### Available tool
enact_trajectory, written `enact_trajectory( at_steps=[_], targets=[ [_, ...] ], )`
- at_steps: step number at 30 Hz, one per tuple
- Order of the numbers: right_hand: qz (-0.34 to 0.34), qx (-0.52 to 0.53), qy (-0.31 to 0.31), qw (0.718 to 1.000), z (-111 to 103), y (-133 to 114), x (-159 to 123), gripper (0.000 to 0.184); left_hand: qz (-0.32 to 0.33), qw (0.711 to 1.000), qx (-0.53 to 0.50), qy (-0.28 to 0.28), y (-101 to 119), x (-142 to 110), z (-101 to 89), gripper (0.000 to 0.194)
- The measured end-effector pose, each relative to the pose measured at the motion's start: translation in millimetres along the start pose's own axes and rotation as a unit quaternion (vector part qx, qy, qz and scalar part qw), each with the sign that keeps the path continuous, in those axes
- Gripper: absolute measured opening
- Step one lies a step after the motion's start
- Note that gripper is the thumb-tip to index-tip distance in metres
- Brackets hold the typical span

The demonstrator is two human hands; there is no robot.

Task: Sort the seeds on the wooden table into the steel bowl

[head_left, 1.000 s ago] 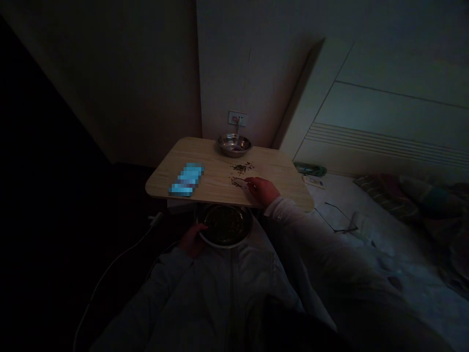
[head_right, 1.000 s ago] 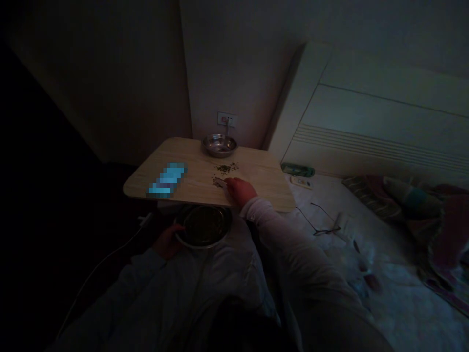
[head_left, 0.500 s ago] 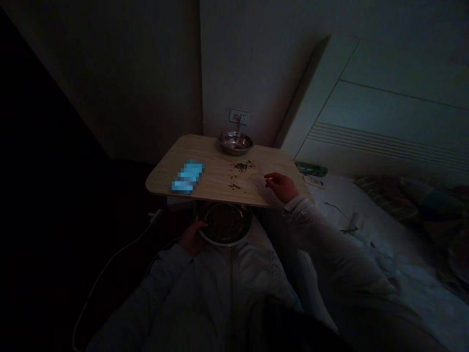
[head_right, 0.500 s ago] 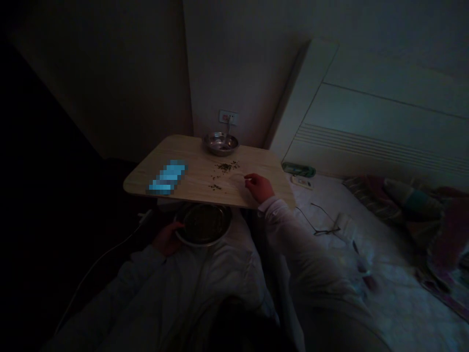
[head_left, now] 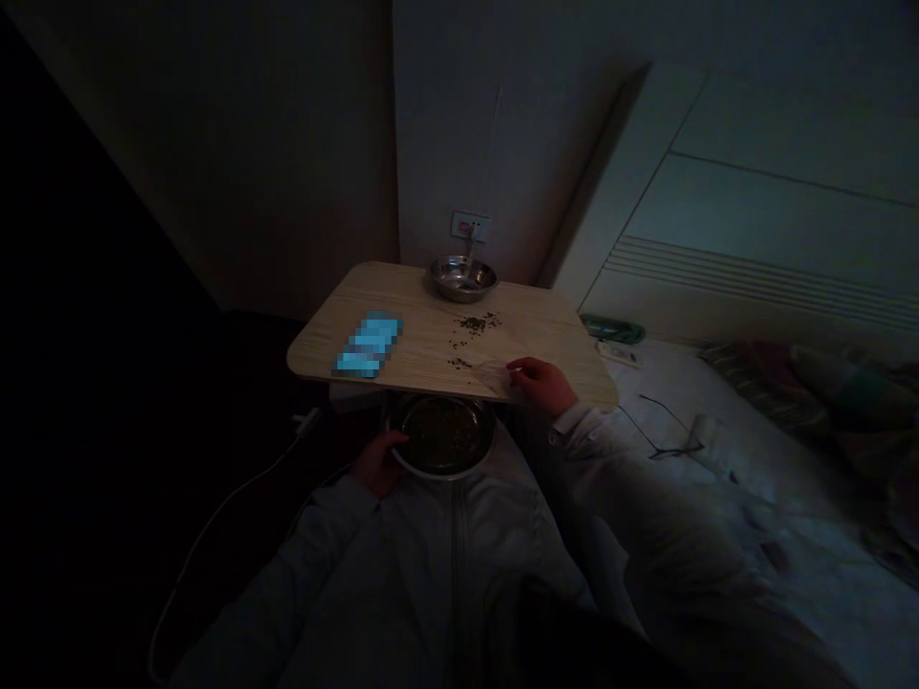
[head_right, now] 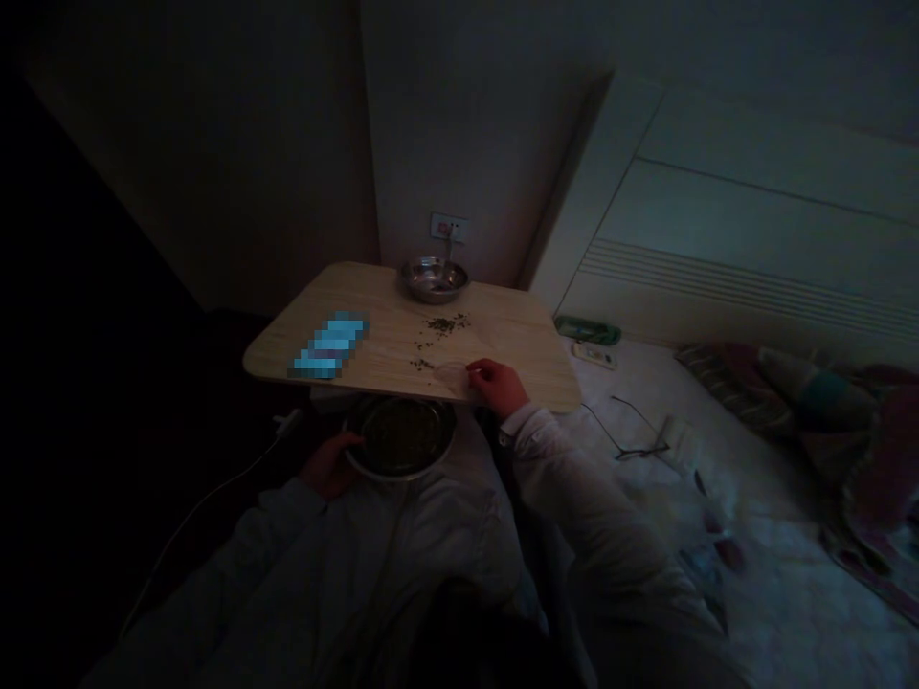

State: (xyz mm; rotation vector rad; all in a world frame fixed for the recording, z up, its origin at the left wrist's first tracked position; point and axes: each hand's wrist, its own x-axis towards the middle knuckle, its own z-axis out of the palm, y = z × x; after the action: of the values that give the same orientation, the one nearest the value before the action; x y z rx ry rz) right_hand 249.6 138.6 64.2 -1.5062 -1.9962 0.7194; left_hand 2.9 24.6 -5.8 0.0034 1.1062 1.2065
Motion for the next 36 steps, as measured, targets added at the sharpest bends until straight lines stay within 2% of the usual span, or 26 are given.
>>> enact_trajectory(
  at_steps=[5,11,17,27,30,36],
  targets=[
    [-0.062,-0.128,0.040,0.989,3.3,-23.3,2.2,0.029,0.009,1.000,0.008,-0.008,0.1,-2.7,2.4,0.021],
    [-0.107,-0.265,0.001,0.958,18.3,-44.7,8.8,0.035,0.010,1.000,0.027,-0.002,0.8,-4.3,3.9,0.022],
    [-0.148,-0.310,-0.033,0.938,29.6,-51.8,10.0,0.034,0.006,0.999,0.033,-0.012,1.0,-1.7,1.1,0.022],
    [-0.182,-0.283,-0.064,0.939,28.1,-61.1,-7.7,0.033,0.007,1.000,0.024,0.002,1.9,-3.1,3.4,0.020],
    [-0.173,-0.242,-0.047,0.954,25.8,-57.6,-5.5,0.033,0.011,1.000,0.025,-0.001,1.4,-1.9,1.8,0.020],
    [-0.114,-0.116,0.011,0.987,20.3,-54.8,2.5,0.030,0.014,0.999,0.031,-0.002,-0.5,0.4,0.2,0.021]
  ],
)
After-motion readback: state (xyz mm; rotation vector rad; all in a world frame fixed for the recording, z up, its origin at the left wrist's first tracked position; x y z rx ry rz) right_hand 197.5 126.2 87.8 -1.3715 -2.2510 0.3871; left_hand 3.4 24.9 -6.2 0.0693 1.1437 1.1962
